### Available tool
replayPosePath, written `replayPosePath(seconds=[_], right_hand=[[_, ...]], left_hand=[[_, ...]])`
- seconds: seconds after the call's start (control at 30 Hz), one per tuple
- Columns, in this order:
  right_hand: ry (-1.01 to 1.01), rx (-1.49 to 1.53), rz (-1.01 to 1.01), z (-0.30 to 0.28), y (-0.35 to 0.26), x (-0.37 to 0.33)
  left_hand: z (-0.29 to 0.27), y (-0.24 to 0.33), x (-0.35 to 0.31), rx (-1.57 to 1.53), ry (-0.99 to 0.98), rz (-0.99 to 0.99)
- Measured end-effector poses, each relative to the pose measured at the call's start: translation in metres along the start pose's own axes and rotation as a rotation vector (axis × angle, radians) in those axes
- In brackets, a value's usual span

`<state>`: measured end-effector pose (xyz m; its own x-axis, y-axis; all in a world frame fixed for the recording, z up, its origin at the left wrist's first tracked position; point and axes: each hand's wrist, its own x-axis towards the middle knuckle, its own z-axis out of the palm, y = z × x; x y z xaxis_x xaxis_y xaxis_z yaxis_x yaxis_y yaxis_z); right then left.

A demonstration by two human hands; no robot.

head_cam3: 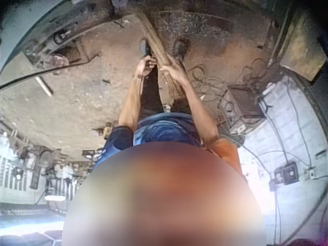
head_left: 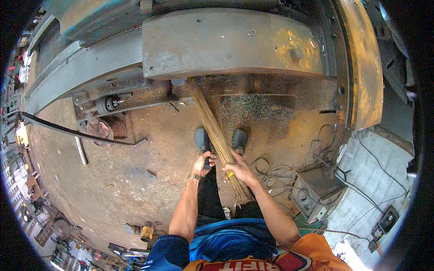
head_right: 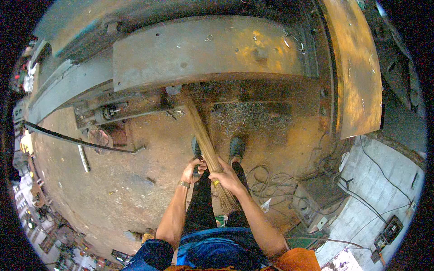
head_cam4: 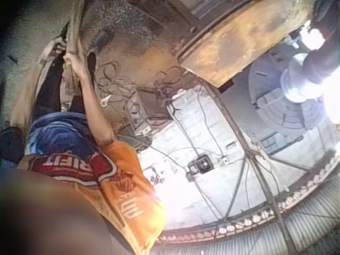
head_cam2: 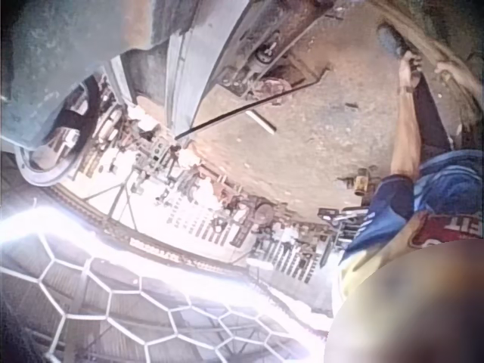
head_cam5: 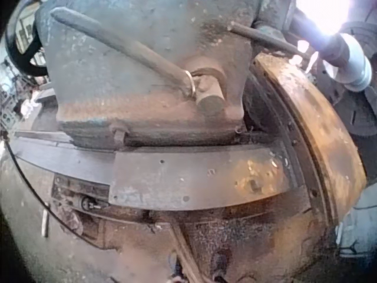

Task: The person gathers metal shavings by hand and places them into a sack. Then, using a broom and dustpan, the person sweeps additional shavings from the floor and machine surfaces into the dustpan.

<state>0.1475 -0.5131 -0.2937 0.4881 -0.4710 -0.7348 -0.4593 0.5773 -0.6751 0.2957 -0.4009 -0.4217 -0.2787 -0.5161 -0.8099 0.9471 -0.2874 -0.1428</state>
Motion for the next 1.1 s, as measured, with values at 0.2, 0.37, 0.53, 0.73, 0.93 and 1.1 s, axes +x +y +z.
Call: replayPosePath(seconds=[0.2,0.37,0.53,0.73,0.93,1.1], right_hand=[[-0.027,-0.178,-0.037,-0.009,-0.023,-0.055],[0.17,-0.025,0.04,-0.006,-0.026,-0.069],[0.234,0.147,0.164,-0.016,-0.027,-0.069],[0.231,0.511,0.401,-0.026,-0.036,-0.111],[0.266,0.644,0.491,-0.048,-0.026,-0.168],[0.383,0.41,0.463,-0.064,-0.017,-0.211]], left_hand=[[0.002,0.002,-0.007,0.095,0.05,0.031],[-0.001,0.003,-0.007,0.073,-0.011,0.019],[-0.01,0.005,-0.001,-0.012,-0.016,-0.004],[-0.014,0.008,0.003,-0.017,-0.053,-0.008],[-0.016,0.008,0.005,-0.026,-0.036,-0.014],[-0.021,0.011,0.011,-0.068,-0.006,-0.035]])
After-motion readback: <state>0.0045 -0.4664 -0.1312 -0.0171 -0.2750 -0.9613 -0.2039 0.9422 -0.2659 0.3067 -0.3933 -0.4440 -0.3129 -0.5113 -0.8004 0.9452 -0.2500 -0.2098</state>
